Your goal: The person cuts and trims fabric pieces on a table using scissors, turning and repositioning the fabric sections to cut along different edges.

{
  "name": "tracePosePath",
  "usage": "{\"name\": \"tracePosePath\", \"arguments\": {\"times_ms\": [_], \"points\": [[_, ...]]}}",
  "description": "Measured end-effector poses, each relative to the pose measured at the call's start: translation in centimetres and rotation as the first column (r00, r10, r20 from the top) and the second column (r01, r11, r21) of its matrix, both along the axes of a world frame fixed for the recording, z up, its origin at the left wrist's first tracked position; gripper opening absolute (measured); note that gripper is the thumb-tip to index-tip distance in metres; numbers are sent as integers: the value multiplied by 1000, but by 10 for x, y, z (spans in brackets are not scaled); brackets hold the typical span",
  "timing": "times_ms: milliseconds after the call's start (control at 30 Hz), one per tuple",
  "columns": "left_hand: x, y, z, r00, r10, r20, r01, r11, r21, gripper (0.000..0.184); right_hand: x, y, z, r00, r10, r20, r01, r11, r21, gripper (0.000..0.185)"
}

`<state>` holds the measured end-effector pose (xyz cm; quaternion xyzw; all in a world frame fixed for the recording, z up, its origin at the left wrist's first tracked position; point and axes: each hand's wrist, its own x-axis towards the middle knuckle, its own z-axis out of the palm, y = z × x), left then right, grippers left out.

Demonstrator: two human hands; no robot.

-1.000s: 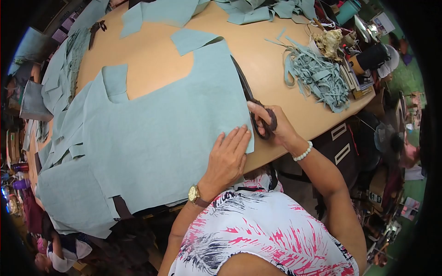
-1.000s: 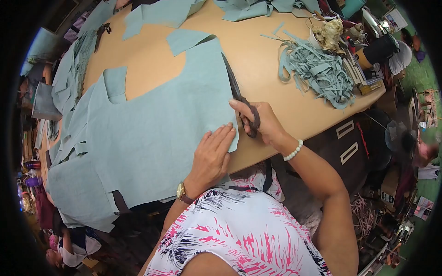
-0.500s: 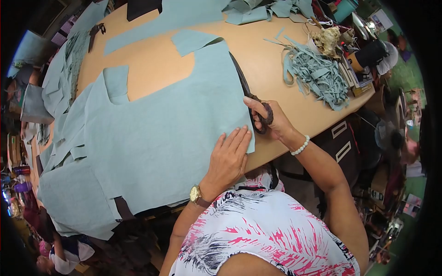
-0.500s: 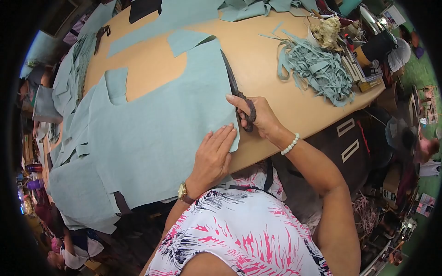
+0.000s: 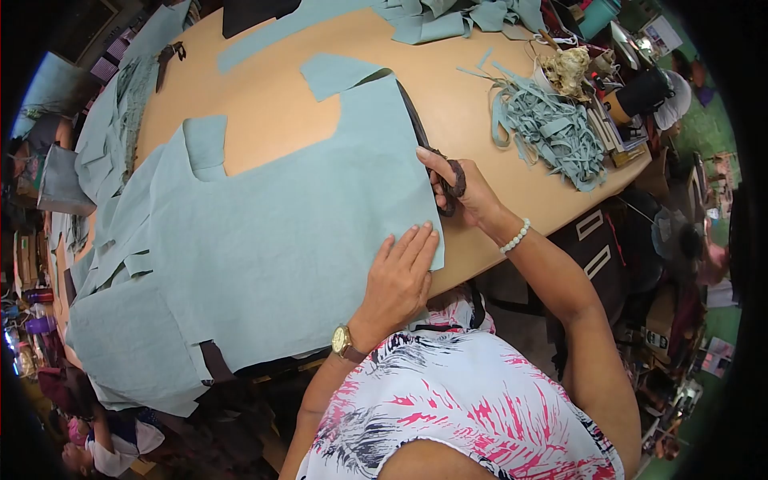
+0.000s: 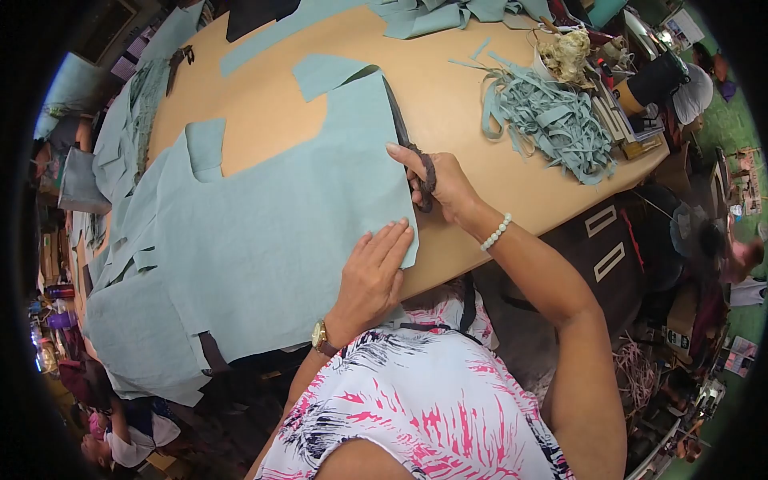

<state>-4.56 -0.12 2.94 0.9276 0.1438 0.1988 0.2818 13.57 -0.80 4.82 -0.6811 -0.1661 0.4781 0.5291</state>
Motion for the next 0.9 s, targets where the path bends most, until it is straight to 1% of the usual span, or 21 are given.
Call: {"name": "tracePosePath", "arguments": {"times_ms": [100, 200, 300, 400, 467, 533, 600, 700, 800, 900], "points": [[1, -1, 1, 1000, 6, 3, -6, 1000, -6, 57, 3, 0, -3, 1000, 6, -13, -6, 1000, 9, 40], [0, 0, 0, 1000, 0, -12, 0, 1000, 8, 52, 5, -1, -9, 998, 62, 24, -63, 997, 45, 38], [1, 14, 12, 997, -51, -60, 51, 999, -11, 42, 7, -3, -14, 993, 103, 54, -106, 993, 55, 37], [15, 60, 16, 998, -44, -54, 48, 996, 72, 36, 7, -4, -17, 996, 92, 21, -94, 993, 76, 39], [42, 108, 5, 1000, -23, -11, 24, 994, 107, 33, 8, -5, -20, 993, 106, 56, -109, 992, 57, 40], [76, 151, 1, 993, 23, -115, 1, 978, 209, 32, 9, -6, -25, 989, 114, 89, -119, 992, 50, 42], [111, 197, -28, 1000, 9, -1, -8, 912, 410, 29, 9, -6, -26, 991, 114, 63, -118, 991, 62, 42], [163, 249, -29, 993, 85, -84, -46, 923, 382, 31, 7, -8, -19, 991, 108, 78, -114, 990, 80, 42], [210, 286, -35, 969, 222, -108, -136, 844, 519, 32, 6, -6, -11, 991, 110, 78, -115, 991, 65, 41], [237, 307, -24, 928, 296, -228, -152, 857, 492, 34, 7, -7, -10, 993, 112, 19, -113, 992, 55, 41]]}}
